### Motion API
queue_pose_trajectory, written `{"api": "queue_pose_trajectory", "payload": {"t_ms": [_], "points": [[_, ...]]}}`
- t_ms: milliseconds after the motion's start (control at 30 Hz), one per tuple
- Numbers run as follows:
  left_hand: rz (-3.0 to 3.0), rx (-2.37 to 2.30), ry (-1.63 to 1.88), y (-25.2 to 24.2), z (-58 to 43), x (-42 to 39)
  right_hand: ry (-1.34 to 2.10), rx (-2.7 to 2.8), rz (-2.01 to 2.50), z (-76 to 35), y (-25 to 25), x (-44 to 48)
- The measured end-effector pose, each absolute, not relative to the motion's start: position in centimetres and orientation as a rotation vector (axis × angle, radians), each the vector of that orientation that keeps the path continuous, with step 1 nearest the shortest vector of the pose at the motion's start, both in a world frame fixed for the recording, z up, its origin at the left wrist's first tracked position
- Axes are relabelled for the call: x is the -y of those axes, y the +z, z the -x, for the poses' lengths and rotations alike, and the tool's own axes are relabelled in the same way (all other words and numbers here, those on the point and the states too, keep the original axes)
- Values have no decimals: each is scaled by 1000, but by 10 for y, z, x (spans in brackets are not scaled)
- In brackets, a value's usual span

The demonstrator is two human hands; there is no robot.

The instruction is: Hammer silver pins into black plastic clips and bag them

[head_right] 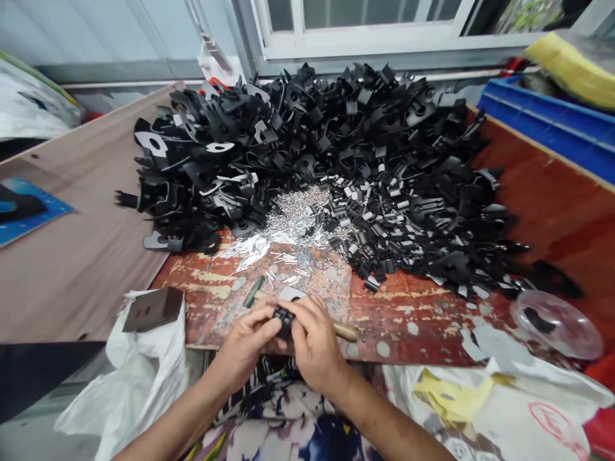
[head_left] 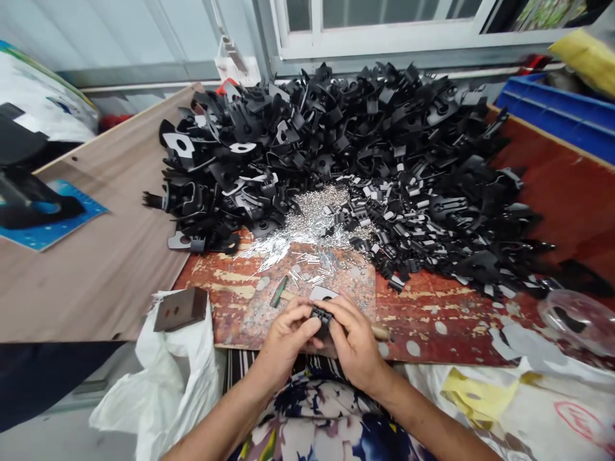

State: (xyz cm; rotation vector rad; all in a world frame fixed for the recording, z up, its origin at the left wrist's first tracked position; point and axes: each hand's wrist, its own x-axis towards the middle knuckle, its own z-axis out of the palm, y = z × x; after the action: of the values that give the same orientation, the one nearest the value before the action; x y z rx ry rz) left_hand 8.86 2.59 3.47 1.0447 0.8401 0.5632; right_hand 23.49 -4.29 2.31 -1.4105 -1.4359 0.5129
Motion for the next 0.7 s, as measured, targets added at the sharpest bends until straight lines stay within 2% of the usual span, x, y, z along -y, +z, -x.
{"api": "queue_pose_trajectory", "payload": {"t_ms": [167,233,267,367,433,700], "points": [[-1219,-844,578,33,-80,-29,1025,1331,1277,-247,16,51],[-1181,-839,554,31,-74,-30,1059,1416,1320,-266,14,49],[-1145,-838,546,30,-71,-30,955,1479,1411,-279,14,46],[-1030,-854,560,26,-63,-31,277,1583,1857,-321,13,31],[-996,-865,565,26,-60,-30,-25,1570,2055,-341,9,18],[-1052,-889,540,29,-61,-27,-95,1678,2075,-341,-13,7]]}}
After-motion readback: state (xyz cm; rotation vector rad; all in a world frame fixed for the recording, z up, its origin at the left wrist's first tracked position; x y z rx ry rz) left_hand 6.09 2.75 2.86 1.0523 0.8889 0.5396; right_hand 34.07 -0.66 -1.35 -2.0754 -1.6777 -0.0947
